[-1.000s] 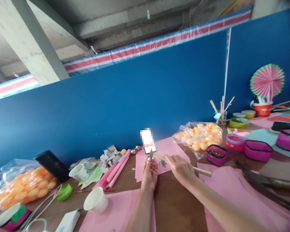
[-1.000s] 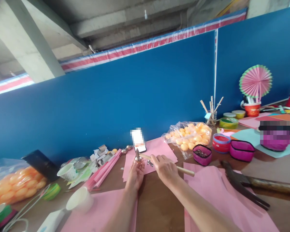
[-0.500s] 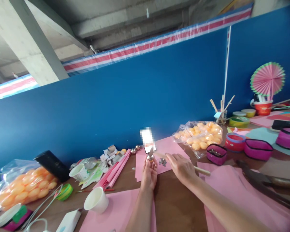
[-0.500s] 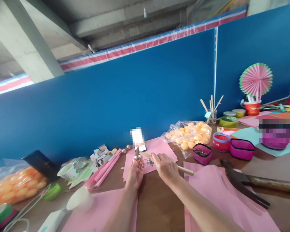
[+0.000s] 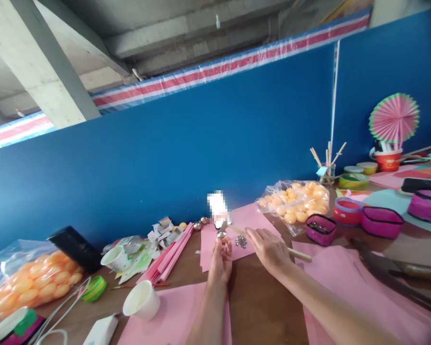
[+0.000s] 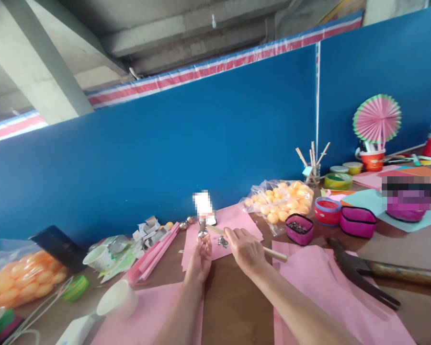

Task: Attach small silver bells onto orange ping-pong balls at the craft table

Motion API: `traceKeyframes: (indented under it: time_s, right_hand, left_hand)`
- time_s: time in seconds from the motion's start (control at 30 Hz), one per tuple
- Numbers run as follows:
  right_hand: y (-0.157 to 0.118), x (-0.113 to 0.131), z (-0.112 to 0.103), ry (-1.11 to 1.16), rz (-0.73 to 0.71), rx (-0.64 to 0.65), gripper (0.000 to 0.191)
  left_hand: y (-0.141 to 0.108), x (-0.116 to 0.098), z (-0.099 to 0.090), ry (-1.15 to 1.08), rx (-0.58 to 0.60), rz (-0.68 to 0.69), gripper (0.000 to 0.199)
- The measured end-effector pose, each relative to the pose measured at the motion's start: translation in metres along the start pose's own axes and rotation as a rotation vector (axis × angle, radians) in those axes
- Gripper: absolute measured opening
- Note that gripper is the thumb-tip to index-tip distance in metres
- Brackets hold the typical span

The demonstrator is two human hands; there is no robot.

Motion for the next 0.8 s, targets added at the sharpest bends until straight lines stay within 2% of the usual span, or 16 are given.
traceKeyframes:
  time_s: [0.1,0.33,0.6,0.8]
  right_hand:
    - [0.0009,-0.0005,-0.0015,-0.001,-0.014,0.005,0.019]
    - [0.0008,0.0003,-0.0014,0.004,-0.007,0.013,0.020]
    - [-0.0005,0.0004,-0.0003,0.005,-0.011,-0.006,0.019]
    - [0.0011,-0.0026,-0.0018,0.006,0.021,0.000,0.020]
  left_hand:
    - [-0.0001,-0.0003,0.0006,0.001,0.008,-0.010,0.009]
    - [-0.0003,-0.0007,0.0009,0.010,0.109,0.000,0.016]
    - [-0.0003,-0.0002,0.0017,0.018,0.080,0.022,0.011]
    - [-0.0002,0.0005,-0.0005,0.004,0.002,0.006,0.006]
Point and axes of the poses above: each hand's wrist, its own y-axis towards the middle knuckle, its own z-axis out of the palm, x = y × z, the point moved 3 cm from there along y, towards the middle knuckle, and after that the axes turned 2 degrees about z, right-handed, at the moved point
